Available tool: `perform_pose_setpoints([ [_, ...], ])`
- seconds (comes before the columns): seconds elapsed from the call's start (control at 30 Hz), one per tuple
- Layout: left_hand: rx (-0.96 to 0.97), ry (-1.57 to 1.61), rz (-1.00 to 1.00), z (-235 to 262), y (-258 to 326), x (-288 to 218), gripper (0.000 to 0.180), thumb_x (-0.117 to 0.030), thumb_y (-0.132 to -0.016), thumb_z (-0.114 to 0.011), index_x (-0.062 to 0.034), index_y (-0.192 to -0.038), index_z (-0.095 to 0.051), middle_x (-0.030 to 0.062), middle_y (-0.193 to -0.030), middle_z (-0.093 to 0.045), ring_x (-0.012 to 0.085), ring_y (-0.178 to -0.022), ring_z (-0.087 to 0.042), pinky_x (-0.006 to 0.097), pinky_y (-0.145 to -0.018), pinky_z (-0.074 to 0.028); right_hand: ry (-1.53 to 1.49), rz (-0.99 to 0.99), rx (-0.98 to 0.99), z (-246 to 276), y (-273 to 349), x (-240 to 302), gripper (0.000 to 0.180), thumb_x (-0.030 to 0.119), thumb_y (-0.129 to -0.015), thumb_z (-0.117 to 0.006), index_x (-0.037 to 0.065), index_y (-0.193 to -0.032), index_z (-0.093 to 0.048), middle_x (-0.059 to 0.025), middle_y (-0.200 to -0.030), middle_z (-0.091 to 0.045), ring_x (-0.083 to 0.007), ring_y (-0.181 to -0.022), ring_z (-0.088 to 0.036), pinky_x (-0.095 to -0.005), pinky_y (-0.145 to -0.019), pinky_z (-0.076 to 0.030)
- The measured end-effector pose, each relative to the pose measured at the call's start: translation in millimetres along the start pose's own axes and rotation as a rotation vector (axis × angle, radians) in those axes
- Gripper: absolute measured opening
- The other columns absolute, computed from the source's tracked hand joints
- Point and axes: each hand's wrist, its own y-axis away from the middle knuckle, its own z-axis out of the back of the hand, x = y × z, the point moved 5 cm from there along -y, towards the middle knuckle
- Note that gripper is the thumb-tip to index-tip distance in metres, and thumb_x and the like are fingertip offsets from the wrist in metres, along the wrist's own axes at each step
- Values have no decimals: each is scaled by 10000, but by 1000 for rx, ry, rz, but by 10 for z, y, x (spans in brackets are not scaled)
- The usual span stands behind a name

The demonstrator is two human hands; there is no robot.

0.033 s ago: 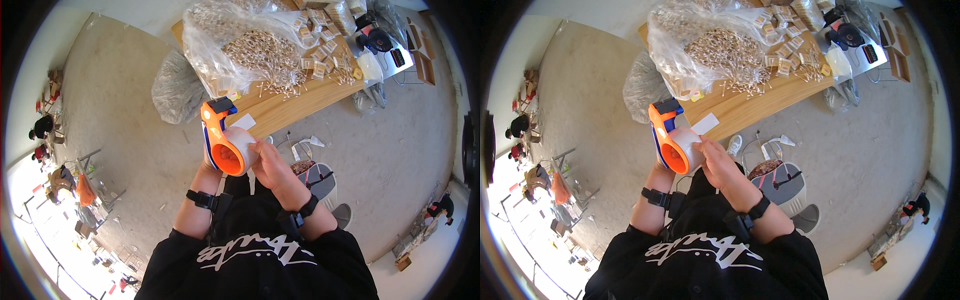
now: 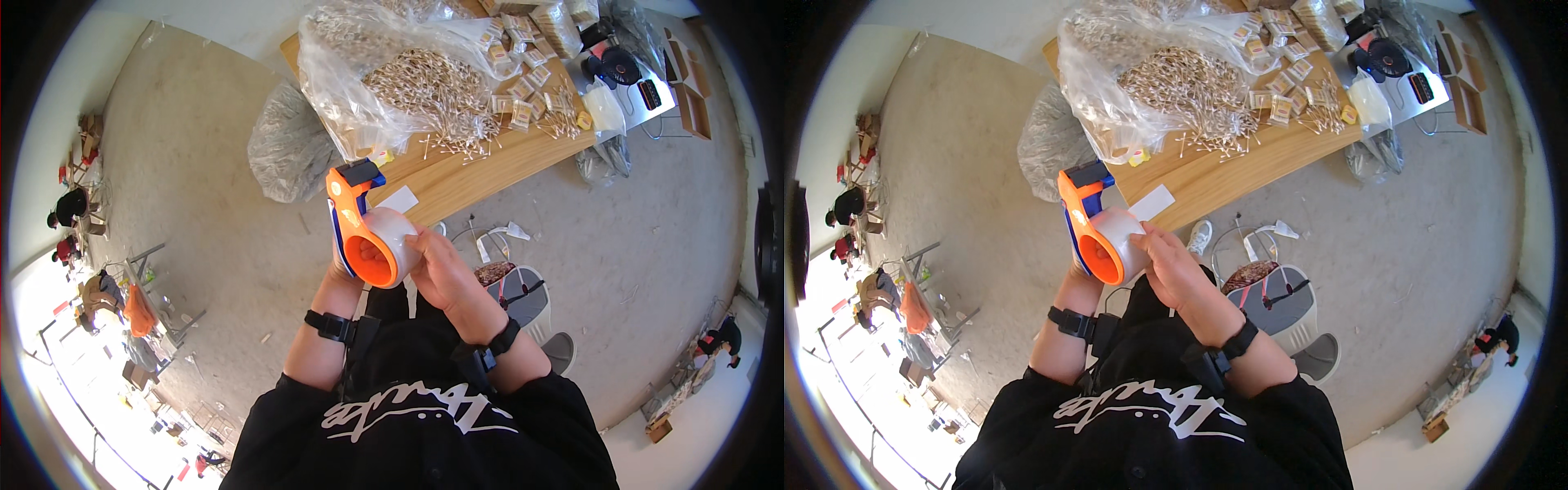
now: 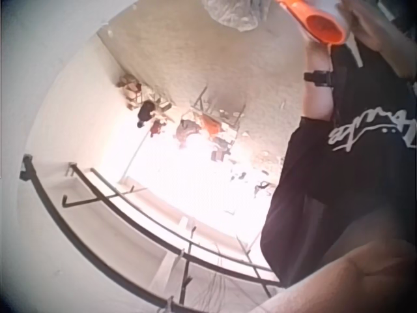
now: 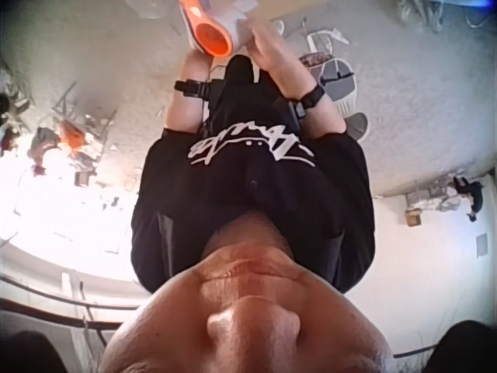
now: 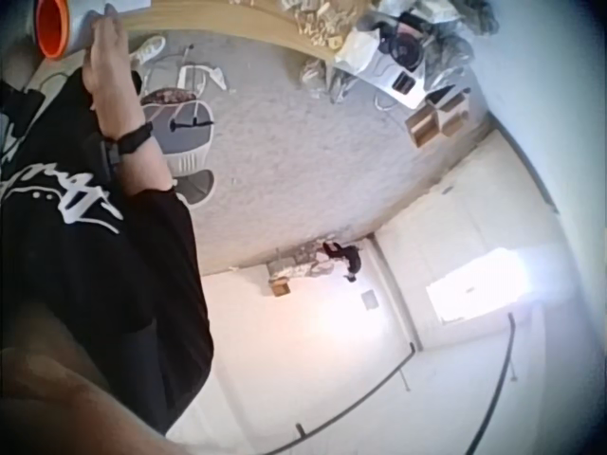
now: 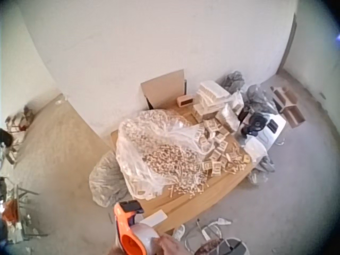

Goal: Packaging cotton swabs into small plastic packets and sealing them.

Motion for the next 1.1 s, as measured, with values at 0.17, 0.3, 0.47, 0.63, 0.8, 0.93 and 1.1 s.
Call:
perform_pose_setpoints([
  [0.17, 88, -40, -47, -10, -8, -25, 426, -364, -895, -618, -27, -1151, -571, 146, -1069, -656, 289, -991, -646, 434, -866, -538, -91, 27, 154, -40, 13, 12, 347, 80, -935, -487, -33, -1262, -508, -97, -1195, -597, -175, -1125, -539, -322, -1000, -370],
  [0.3, 99, 11, -2, -152, -12, -24, 452, -368, -879, -641, -20, -1159, -568, 150, -1086, -657, 293, -987, -651, 430, -858, -545, -59, 64, 123, -31, 9, 26, 344, 82, -932, -485, -33, -1256, -515, -93, -1174, -603, -173, -1112, -544, -323, -993, -377],
  [0.47, 14, -31, -7, 289, -23, -45, 460, -364, -879, -643, -17, -1172, -567, 149, -1099, -656, 289, -991, -653, 432, -862, -547, -58, 45, 82, -32, 3, 45, 336, 84, -922, -485, -30, -1234, -534, -89, -1138, -617, -175, -1088, -554, -323, -974, -392],
  [0.63, 105, -1, 43, 201, -57, -8, 456, -366, -881, -640, -17, -1165, -570, 147, -1098, -656, 286, -997, -651, 439, -865, -545, -57, 17, 33, 25, -36, 32, 346, 99, -926, -486, -35, -1243, -526, -95, -1148, -615, -183, -1095, -554, -328, -978, -393],
  [0.8, 68, -57, 1, 0, -61, 3, 435, -370, -889, -631, -18, -1138, -579, 145, -1088, -654, 284, -995, -649, 443, -866, -542, -102, 78, 128, -5, 33, 71, 375, 115, -934, -488, -73, -1259, -491, -122, -1186, -598, -198, -1117, -551, -349, -1001, -386],
  [0.93, 111, 43, 40, 260, -78, -15, 432, -369, -892, -628, -16, -1137, -582, 146, -1098, -653, 285, -1006, -646, 443, -866, -542, -127, 69, 118, -4, 24, 65, 372, 110, -932, -487, -80, -1252, -491, -126, -1176, -600, -194, -1108, -554, -346, -992, -394],
  [1.1, 11, -28, 24, 174, -61, -5, 425, -365, -900, -619, -15, -1139, -584, 142, -1103, -654, 281, -999, -650, 439, -859, -546, -101, 23, 81, 84, 1, 38, 369, 127, -937, -482, -78, -1243, -494, -118, -1160, -602, -185, -1089, -560, -343, -975, -406],
])
